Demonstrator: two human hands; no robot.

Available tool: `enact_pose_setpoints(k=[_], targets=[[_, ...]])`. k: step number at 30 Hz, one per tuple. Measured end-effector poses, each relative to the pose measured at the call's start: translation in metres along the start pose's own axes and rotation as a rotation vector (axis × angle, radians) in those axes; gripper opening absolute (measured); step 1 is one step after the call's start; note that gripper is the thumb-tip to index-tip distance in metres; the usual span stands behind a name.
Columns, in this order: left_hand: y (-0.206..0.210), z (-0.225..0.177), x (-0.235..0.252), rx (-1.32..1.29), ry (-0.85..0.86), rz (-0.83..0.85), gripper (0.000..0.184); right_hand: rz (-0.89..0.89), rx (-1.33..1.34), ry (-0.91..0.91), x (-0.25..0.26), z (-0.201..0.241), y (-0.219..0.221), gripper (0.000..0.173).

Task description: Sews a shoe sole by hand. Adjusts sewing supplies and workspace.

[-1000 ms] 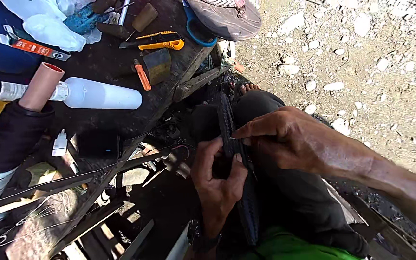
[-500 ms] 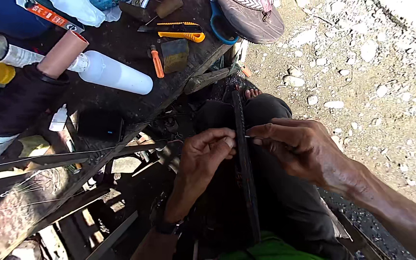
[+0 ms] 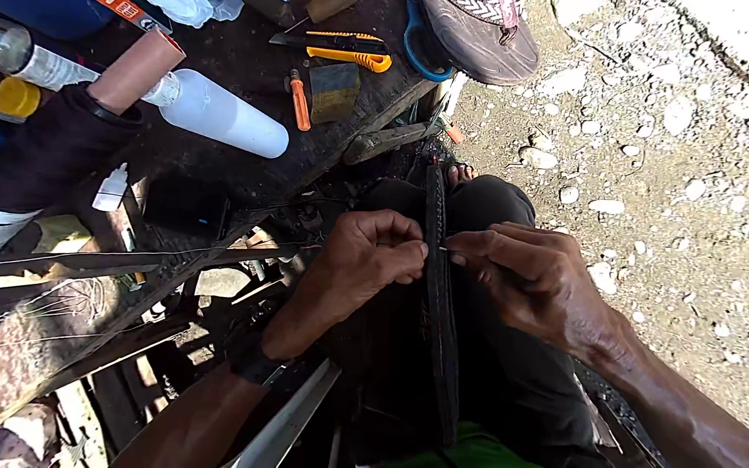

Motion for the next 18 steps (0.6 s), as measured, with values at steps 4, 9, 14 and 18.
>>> enact_pose_setpoints(k=[4, 9, 14, 18], targets=[[-0.0013, -0.0003, 0.0012, 0.001, 0.009, -0.009, 0.004, -0.010, 0.014, -0.011, 0.0002, -0.0014, 0.0021, 0.025], [-0.0033, 0.0028, 0.0024, -0.008, -0.014, -0.012, 0.005, -0.033, 0.022, -0.023, 0.0012, -0.0029, 0.0054, 0.025], [-0.0050, 0.0058, 0.0035, -0.050, -0.006, -0.009, 0.006, -0.032, 0.019, -0.033, 0.0026, -0.0032, 0.0083, 0.026], [-0.0057, 0.0086, 0.0038, -0.097, -0.003, 0.020, 0.007, -0.046, 0.023, -0.045, 0.0033, -0.0026, 0.0102, 0.025]])
Point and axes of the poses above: each hand's wrist, its own x-axis towards the middle knuckle, its own y-axis out of the palm, z = x × y, the point moved 10 cm from there along x, towards the middle knuckle, and after that the axes turned 13 degrees about x, right-handed, at the moved point
